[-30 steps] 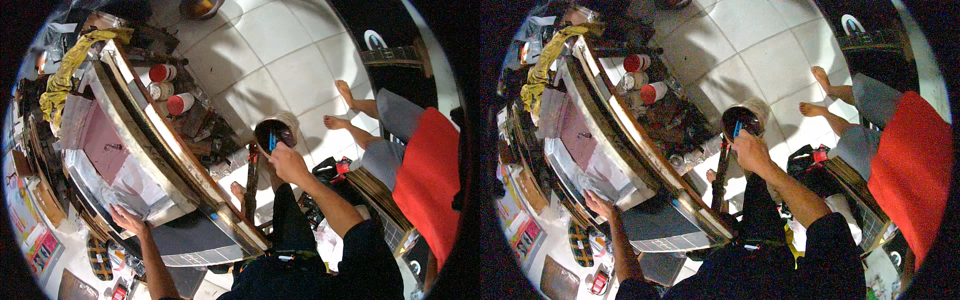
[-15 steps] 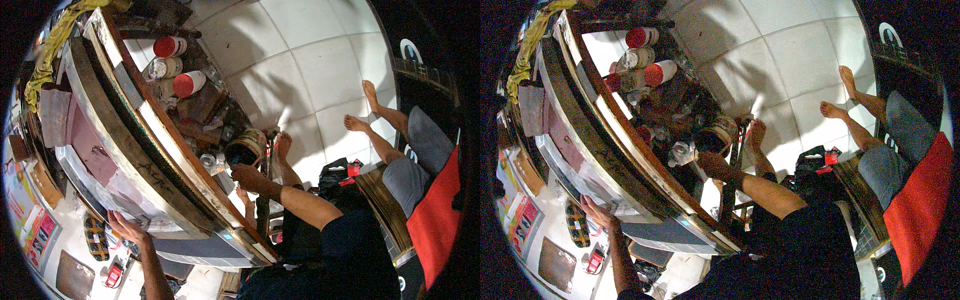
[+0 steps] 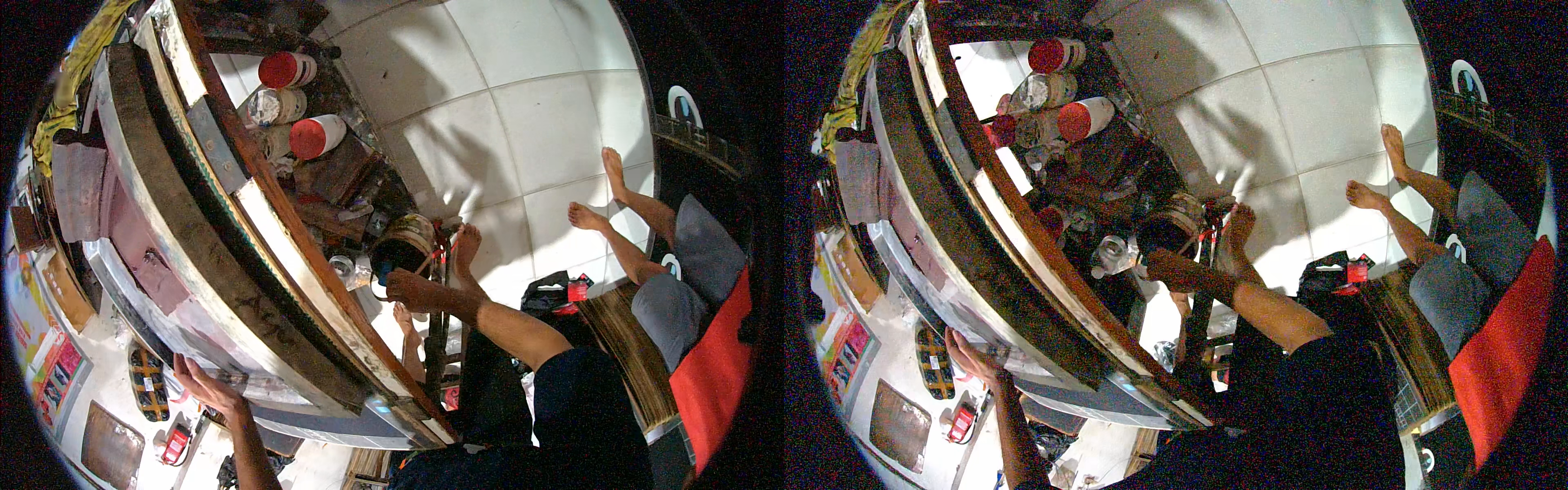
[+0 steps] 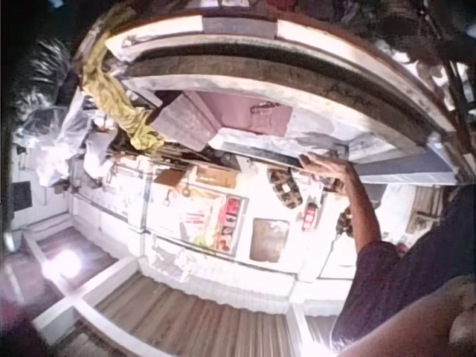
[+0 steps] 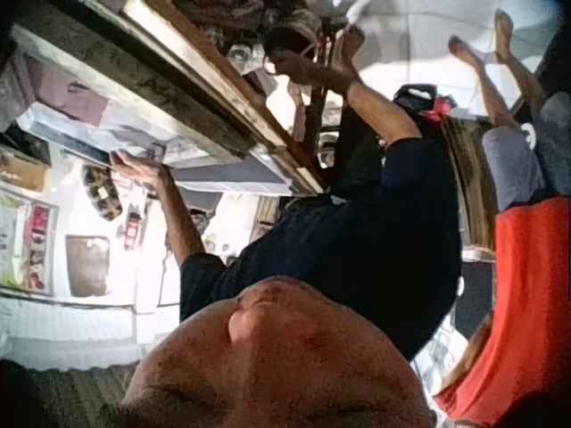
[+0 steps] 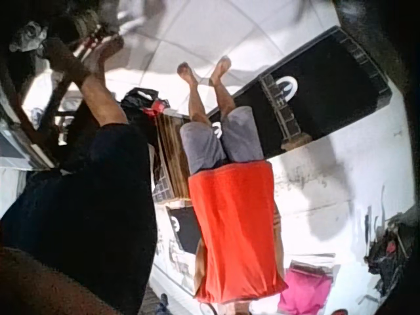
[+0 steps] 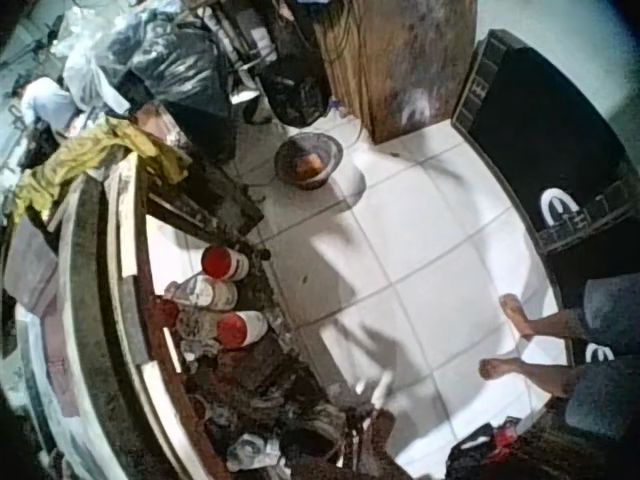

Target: The person mixes dark ink in a small container, then repeatedly uses a squeegee to pull ink across a screen-printing frame over a black skateboard deck. The person lifts the screen to reveal the printed logo and repeats the process on multiple decks.

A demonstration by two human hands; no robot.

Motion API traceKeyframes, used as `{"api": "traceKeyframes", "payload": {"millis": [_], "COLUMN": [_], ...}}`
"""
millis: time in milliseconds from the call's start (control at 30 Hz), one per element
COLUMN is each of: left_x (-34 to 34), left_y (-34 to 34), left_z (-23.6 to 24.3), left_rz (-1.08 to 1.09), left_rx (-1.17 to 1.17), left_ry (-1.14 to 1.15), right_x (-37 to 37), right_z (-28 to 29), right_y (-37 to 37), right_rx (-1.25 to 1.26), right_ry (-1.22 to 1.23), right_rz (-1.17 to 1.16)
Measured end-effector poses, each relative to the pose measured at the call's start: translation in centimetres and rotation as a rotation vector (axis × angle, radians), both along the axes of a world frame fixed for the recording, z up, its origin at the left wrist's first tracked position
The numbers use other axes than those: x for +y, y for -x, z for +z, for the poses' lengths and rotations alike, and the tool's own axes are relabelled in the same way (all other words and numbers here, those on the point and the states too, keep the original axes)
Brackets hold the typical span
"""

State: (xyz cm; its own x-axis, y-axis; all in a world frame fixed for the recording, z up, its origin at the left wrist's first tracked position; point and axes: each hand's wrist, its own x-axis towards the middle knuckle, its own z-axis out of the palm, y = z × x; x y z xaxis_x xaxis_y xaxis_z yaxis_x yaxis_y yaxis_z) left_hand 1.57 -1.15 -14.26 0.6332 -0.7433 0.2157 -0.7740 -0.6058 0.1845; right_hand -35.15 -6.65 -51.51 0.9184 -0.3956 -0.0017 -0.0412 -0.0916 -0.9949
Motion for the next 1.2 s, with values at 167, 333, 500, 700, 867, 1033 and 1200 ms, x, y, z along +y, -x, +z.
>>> {"api": "traceKeyframes", "payload": {"millis": [167,333,500,700,867,1033,1200], "left_x": [0.0,-0.9,-1.7,-2.0,-1.9,-1.3,-0.3], "left_y": [0.2,1.4,2.4,2.3,2.6,2.0,0.5], "left_z": [0.3,0.6,0.8,1.1,1.0,0.8,0.5], "left_rz": [0.017,0.020,0.117,0.126,0.124,0.101,0.120], "left_rx": [-0.036,0.019,0.121,0.090,0.096,0.075,0.061], "left_ry": [-0.059,-0.046,0.037,0.007,0.027,0.007,0.046], "right_x": [0.6,0.1,-4.7,-3.4,-4.6,-6.4,-8.2], "right_z": [0.6,3.9,-1.3,-6.1,-3.8,-3.2,-5.3], "right_y": [3.6,5.4,6.4,5.3,5.3,6.2,3.8], "right_rx": [0.037,0.160,0.709,1.099,0.697,0.856,0.840], "right_ry": [0.013,-0.063,0.228,-0.115,0.041,0.128,-0.151], "right_rz": [-0.115,-0.109,-0.809,-0.645,-1.041,-0.873,-0.518]}}
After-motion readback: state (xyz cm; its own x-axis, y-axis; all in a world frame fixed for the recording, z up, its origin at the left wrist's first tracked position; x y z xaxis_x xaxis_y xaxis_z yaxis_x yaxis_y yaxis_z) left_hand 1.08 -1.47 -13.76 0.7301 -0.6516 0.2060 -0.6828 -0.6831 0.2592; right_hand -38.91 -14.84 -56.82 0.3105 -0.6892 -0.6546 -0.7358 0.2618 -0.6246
